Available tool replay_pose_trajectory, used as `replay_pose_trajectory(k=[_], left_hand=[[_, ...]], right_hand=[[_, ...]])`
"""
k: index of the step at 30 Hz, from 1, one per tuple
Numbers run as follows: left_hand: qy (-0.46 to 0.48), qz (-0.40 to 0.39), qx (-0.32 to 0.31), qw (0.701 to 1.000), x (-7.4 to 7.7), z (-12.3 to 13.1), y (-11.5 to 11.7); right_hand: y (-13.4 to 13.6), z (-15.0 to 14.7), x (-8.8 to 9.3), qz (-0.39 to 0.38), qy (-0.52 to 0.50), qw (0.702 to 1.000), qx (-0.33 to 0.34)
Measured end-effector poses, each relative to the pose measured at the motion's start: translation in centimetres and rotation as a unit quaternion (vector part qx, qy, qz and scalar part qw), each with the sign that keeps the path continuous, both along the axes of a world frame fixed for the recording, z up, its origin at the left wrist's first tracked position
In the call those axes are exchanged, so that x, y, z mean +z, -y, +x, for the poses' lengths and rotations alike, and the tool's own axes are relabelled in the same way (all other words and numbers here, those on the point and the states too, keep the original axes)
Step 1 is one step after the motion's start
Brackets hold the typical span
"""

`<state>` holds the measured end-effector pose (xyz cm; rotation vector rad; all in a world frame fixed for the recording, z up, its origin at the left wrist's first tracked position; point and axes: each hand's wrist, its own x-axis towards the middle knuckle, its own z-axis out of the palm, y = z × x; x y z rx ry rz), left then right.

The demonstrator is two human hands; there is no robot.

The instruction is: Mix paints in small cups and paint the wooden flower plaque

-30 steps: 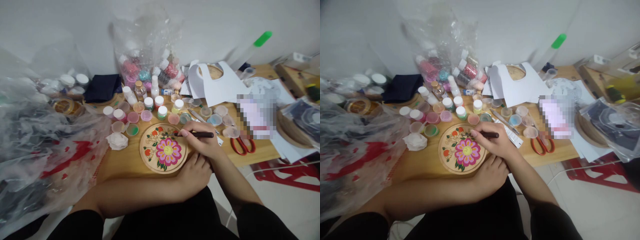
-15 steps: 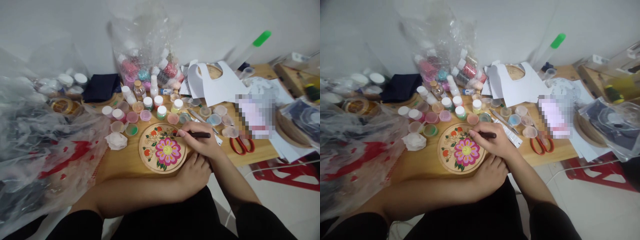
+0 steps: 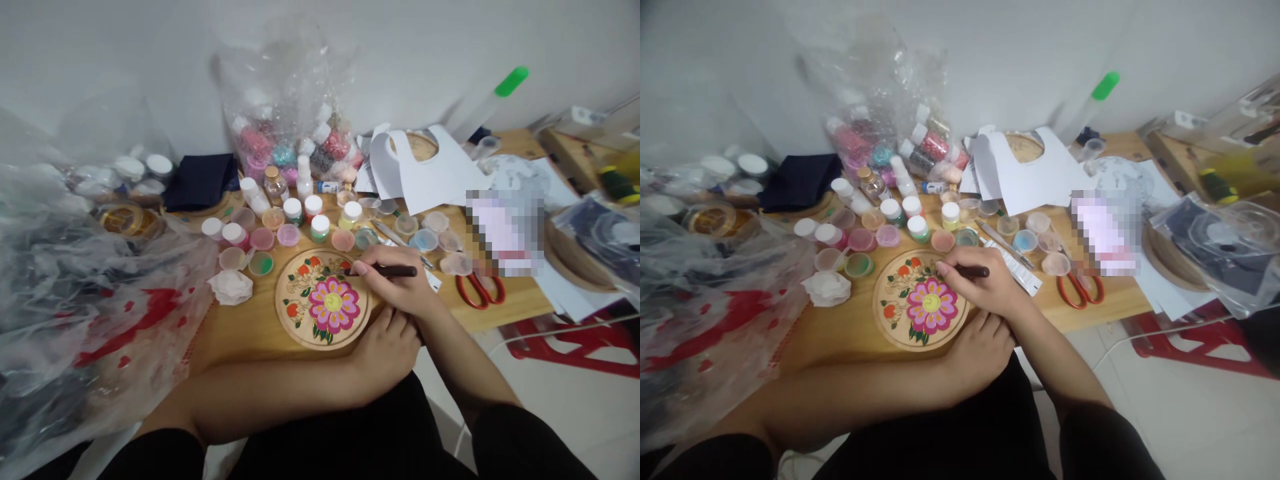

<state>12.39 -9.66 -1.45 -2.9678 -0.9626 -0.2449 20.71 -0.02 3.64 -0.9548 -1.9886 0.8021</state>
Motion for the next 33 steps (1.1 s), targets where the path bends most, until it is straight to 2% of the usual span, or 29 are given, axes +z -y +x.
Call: replay_pose_trajectory(k=[8, 13, 16, 18, 21, 23, 25, 28, 31, 33], left_hand=[[-0.029, 0.006, 0.008, 1.0, 0.2, -0.2, 0.0], [-0.028, 0.012, 0.022, 0.999, 0.1, -0.3, 0.1], [-0.029, 0.038, 0.026, 0.999, 0.3, -0.3, 0.1], [-0.032, 0.05, 0.029, 0.998, 0.5, -0.3, 0.2], [-0.025, 0.021, 0.033, 0.999, 1.4, -0.6, 0.2], [-0.004, -0.013, 0.039, 0.999, 2.5, -0.8, -0.6], [0.027, -0.022, 0.052, 0.998, 4.2, -0.7, -2.3], [0.042, 0.024, 0.051, 0.998, 7.2, 0.5, -7.0], [-0.057, -0.004, 0.022, 0.998, 9.9, 3.0, -12.6], [-0.14, -0.032, -0.013, 0.99, 11.1, 5.0, -15.7]], right_hand=[[-0.1, -0.2, 0.3, -0.017, -0.037, 0.999, 0.021], [0.0, 0.2, 0.4, 0.007, -0.149, 0.989, 0.004], [0.1, 1.6, 1.0, 0.017, -0.271, 0.962, -0.009], [0.5, 3.2, 1.6, 0.032, -0.355, 0.931, -0.074], [1.4, 6.3, 2.1, 0.082, -0.426, 0.865, -0.252], [2.2, 8.4, 1.9, 0.105, -0.453, 0.819, -0.337], [3.0, 10.3, 1.1, 0.107, -0.475, 0.792, -0.367], [4.2, 12.3, -0.8, 0.075, -0.511, 0.782, -0.348], [5.6, 13.3, -2.6, -0.005, -0.557, 0.786, -0.269], [6.4, 13.5, -3.4, -0.071, -0.579, 0.786, -0.203]])
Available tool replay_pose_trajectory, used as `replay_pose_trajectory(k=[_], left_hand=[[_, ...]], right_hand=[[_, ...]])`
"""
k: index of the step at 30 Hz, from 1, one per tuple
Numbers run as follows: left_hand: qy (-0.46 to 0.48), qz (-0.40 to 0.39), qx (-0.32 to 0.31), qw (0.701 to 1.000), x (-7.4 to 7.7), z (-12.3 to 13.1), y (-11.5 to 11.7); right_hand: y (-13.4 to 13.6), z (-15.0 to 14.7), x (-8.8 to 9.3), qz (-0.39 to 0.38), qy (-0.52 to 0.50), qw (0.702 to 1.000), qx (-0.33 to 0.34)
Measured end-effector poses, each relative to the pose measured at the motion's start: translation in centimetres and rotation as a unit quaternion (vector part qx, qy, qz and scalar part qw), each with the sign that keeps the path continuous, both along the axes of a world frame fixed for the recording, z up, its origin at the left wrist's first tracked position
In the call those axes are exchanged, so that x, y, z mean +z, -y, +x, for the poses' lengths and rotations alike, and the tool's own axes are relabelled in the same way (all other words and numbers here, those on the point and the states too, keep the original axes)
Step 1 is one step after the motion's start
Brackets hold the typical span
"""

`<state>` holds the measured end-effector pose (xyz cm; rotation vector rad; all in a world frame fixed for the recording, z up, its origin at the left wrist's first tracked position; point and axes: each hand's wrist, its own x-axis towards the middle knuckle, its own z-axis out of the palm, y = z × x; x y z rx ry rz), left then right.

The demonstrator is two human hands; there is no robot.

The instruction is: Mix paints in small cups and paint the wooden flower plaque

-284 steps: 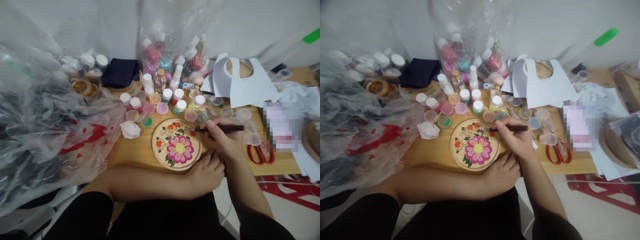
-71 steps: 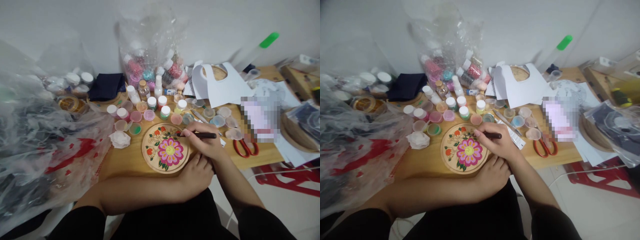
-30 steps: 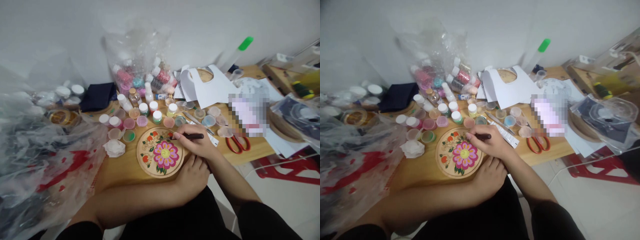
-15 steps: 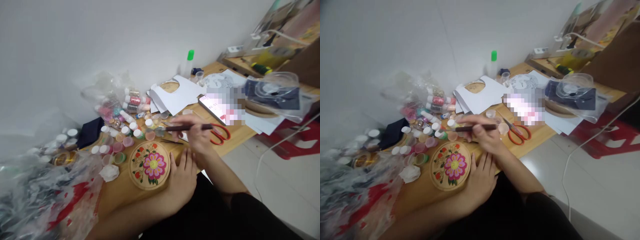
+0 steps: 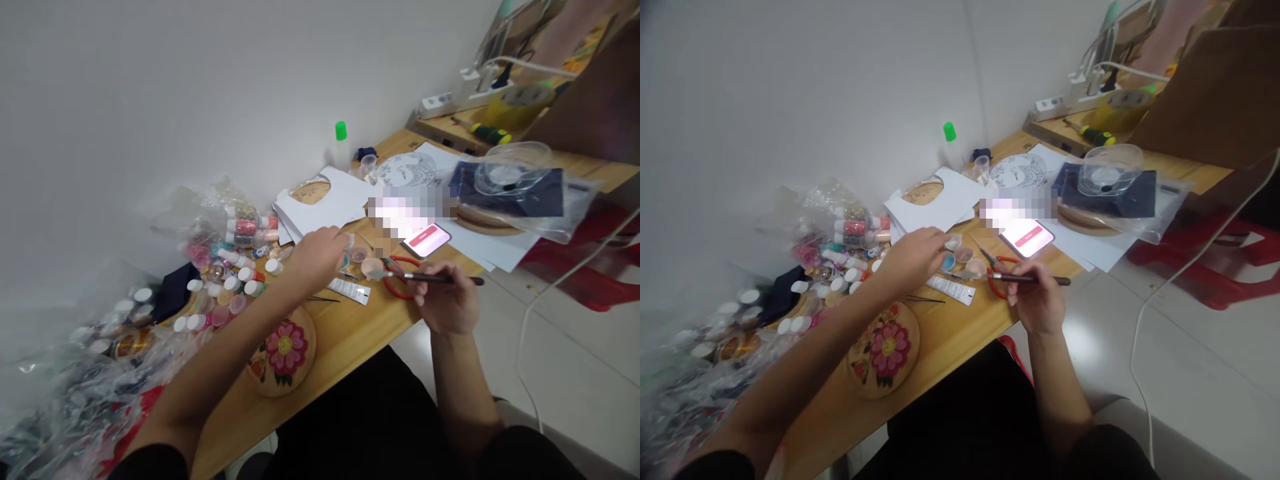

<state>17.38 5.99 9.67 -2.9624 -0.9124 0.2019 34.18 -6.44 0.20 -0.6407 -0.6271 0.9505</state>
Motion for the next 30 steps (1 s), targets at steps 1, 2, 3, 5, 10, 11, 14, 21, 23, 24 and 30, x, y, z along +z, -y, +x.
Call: replay_pose_trajectory(k=[1, 2, 3, 5, 10, 11, 14, 21, 23, 24, 30], left_hand=[[-0.037, -0.005, -0.028, 0.999, 0.4, 1.0, -1.1], [-0.066, -0.005, -0.051, 0.997, 0.8, 1.8, -2.0], [-0.091, -0.009, -0.073, 0.993, 1.0, 2.5, -2.7], [-0.135, -0.018, -0.095, 0.986, 1.2, 3.6, -3.5], [-0.178, -0.028, -0.098, 0.979, 0.4, 4.2, -4.6], [-0.173, -0.029, -0.099, 0.98, 0.1, 4.1, -4.8], [-0.154, -0.026, -0.097, 0.983, -0.6, 4.0, -5.3], [-0.13, -0.034, -0.087, 0.987, -0.9, 3.8, -6.2], [-0.126, -0.03, -0.079, 0.988, -0.6, 3.5, -6.5], [-0.127, -0.028, -0.075, 0.989, -0.4, 3.3, -6.7], [-0.119, -0.045, -0.099, 0.987, 0.2, 2.6, -6.6]], right_hand=[[0.3, 0.0, -0.3, -0.001, -0.015, 0.999, 0.039], [0.6, -0.1, -0.6, 0.0, -0.026, 0.997, 0.072], [0.8, -0.1, -0.8, 0.002, -0.035, 0.995, 0.096], [0.9, -0.2, -1.1, 0.012, -0.045, 0.991, 0.122], [0.6, 0.3, -1.3, 0.016, -0.065, 0.986, 0.15], [0.5, 0.5, -1.4, 0.017, -0.071, 0.985, 0.156], [0.6, 0.8, -1.4, 0.022, -0.086, 0.981, 0.17], [0.6, 0.9, -1.5, 0.043, -0.086, 0.978, 0.183], [0.6, 0.9, -1.5, 0.04, -0.082, 0.979, 0.182], [0.6, 0.9, -1.5, 0.036, -0.079, 0.98, 0.181], [0.6, 1.0, -1.5, 0.01, -0.063, 0.983, 0.171]])
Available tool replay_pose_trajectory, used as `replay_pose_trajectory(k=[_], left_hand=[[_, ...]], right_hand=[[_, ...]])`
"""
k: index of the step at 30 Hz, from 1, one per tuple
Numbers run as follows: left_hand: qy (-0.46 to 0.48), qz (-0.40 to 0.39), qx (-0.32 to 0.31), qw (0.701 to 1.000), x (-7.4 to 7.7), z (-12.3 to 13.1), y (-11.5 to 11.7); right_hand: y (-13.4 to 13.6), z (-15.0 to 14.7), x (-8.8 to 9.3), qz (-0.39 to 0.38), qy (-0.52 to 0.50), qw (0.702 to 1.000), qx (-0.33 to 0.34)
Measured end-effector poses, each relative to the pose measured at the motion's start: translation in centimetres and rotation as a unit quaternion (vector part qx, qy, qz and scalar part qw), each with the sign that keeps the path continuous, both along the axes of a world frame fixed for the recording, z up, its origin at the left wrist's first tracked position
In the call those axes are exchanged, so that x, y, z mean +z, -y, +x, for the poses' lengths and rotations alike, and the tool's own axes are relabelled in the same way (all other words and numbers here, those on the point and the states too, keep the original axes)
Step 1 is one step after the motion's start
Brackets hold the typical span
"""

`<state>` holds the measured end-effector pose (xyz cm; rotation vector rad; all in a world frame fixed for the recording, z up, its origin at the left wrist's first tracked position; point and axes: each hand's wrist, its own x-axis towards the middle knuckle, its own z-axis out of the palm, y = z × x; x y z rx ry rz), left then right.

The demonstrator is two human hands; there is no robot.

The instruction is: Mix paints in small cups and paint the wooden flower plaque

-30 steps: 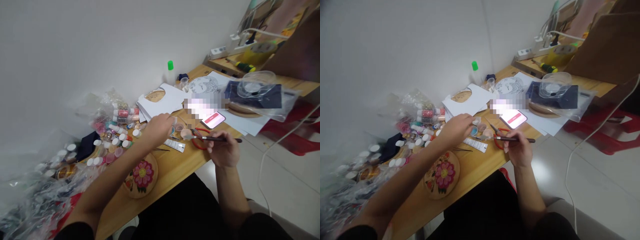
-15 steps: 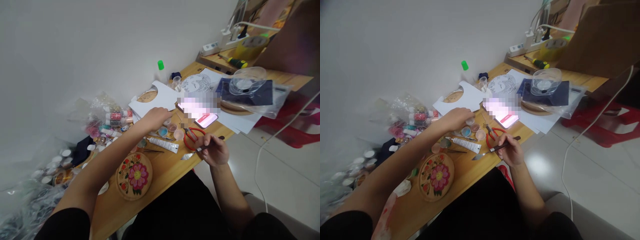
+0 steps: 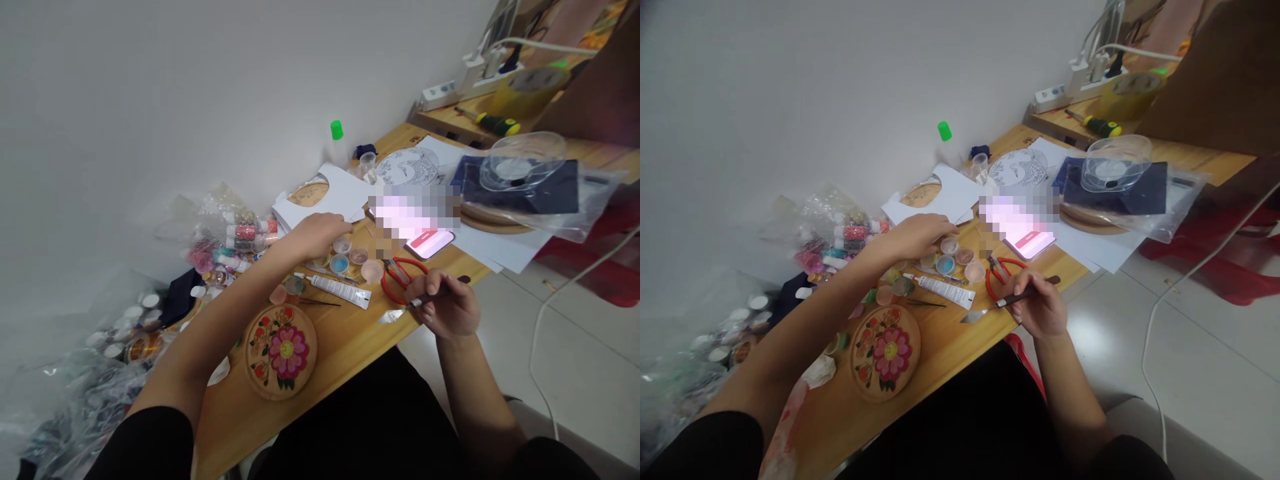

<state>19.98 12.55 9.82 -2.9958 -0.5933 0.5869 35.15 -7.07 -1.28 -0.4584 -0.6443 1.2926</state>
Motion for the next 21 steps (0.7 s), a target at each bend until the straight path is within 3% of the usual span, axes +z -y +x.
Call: replay_pose_trajectory(k=[5, 10, 13, 16, 21], left_hand=[[-0.021, -0.004, -0.038, 0.999, -0.7, 0.6, 0.7], [-0.005, -0.025, 0.003, 1.0, -0.5, 0.8, 0.1], [0.052, -0.077, 0.036, 0.995, 1.2, -0.1, -0.9], [0.113, -0.171, 0.054, 0.977, 4.1, -1.4, -1.8], [0.101, -0.218, 0.074, 0.968, 8.1, -3.2, -1.8]], right_hand=[[0.0, 0.0, 0.0, 0.007, -0.005, 1.0, 0.006], [0.1, 0.0, -0.1, 0.011, -0.015, 1.0, 0.017], [0.1, 0.1, -0.2, 0.004, -0.014, 1.0, 0.006], [0.0, 0.1, -0.2, 0.0, -0.012, 1.0, 0.0], [0.0, 0.2, -0.2, 0.0, -0.006, 1.0, 0.014]])
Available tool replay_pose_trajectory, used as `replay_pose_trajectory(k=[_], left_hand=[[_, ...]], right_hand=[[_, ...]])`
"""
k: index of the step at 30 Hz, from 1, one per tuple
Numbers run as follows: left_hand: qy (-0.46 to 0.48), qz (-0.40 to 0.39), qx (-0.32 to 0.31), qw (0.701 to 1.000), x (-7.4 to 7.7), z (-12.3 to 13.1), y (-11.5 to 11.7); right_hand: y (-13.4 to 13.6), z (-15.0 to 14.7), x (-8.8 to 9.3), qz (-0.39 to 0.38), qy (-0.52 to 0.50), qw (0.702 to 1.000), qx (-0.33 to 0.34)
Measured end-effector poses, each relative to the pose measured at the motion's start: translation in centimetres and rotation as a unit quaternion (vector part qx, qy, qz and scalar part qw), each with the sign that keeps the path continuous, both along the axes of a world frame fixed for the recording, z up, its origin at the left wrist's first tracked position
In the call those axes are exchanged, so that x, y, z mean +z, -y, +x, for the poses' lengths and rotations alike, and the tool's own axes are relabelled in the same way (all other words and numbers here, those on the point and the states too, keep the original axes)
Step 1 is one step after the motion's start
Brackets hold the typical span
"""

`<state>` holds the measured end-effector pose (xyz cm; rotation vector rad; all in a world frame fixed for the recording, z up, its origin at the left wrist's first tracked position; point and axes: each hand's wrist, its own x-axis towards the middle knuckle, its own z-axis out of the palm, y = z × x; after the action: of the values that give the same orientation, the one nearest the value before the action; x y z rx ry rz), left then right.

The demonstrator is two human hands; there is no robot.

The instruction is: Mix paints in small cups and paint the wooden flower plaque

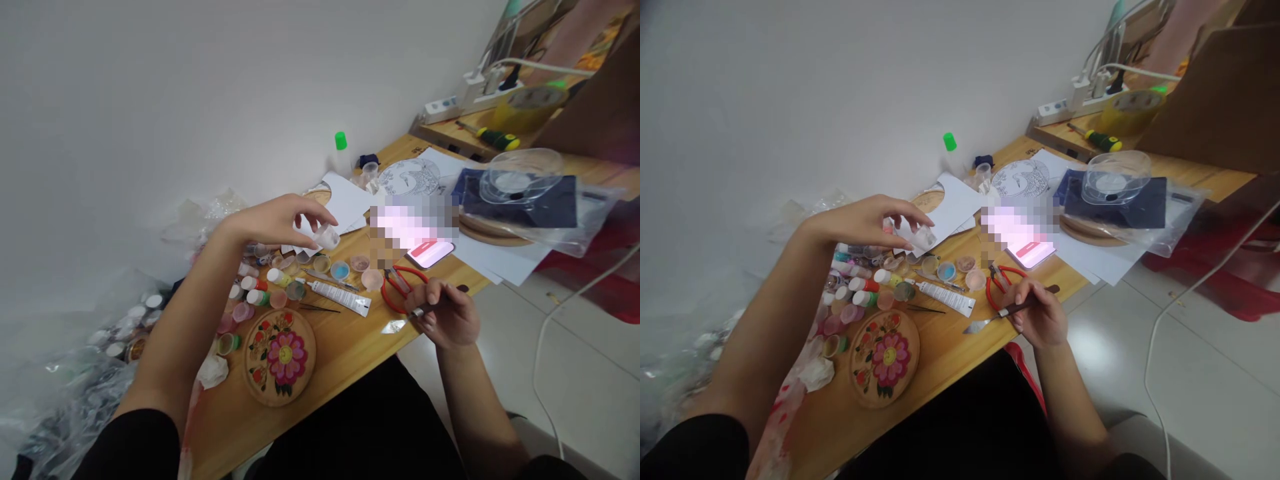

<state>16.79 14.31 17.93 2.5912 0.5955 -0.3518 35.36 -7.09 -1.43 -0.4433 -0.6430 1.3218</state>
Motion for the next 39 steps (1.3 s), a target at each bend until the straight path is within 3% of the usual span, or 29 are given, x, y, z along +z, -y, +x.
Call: replay_pose_trajectory(k=[3, 10, 15, 17, 20, 24, 29, 39], left_hand=[[-0.022, 0.007, 0.011, 1.0, 0.4, -0.3, 0.4], [-0.027, -0.05, 0.058, 0.997, -1.6, -0.2, 0.4], [-0.033, -0.087, 0.084, 0.992, -2.2, 0.1, 0.8], [-0.042, -0.044, 0.082, 0.995, -2.7, 0.6, 1.1], [-0.05, 0.086, 0.085, 0.991, -4.2, 1.8, 1.8], [-0.092, 0.197, 0.036, 0.975, -6.3, 3.4, 2.6], [-0.151, 0.222, 0.007, 0.963, -7.4, 4.5, 3.4], [-0.201, 0.195, 0.03, 0.96, -7.2, 4.8, 3.2]], right_hand=[[0.0, 0.0, 0.0, -0.006, 0.003, 1.0, -0.008], [-0.1, 0.0, 0.1, 0.008, -0.004, 1.0, -0.007], [-0.1, 0.0, 0.1, 0.014, -0.014, 1.0, 0.011], [-0.1, 0.0, 0.1, 0.011, -0.012, 1.0, 0.008], [-0.2, 0.0, 0.1, -0.003, -0.008, 1.0, 0.002], [-0.2, 0.0, 0.1, -0.007, -0.006, 1.0, -0.003], [0.0, 0.1, -0.2, -0.018, 0.009, 1.0, -0.012], [-0.1, 0.0, -0.1, 0.007, 0.003, 1.0, -0.01]])
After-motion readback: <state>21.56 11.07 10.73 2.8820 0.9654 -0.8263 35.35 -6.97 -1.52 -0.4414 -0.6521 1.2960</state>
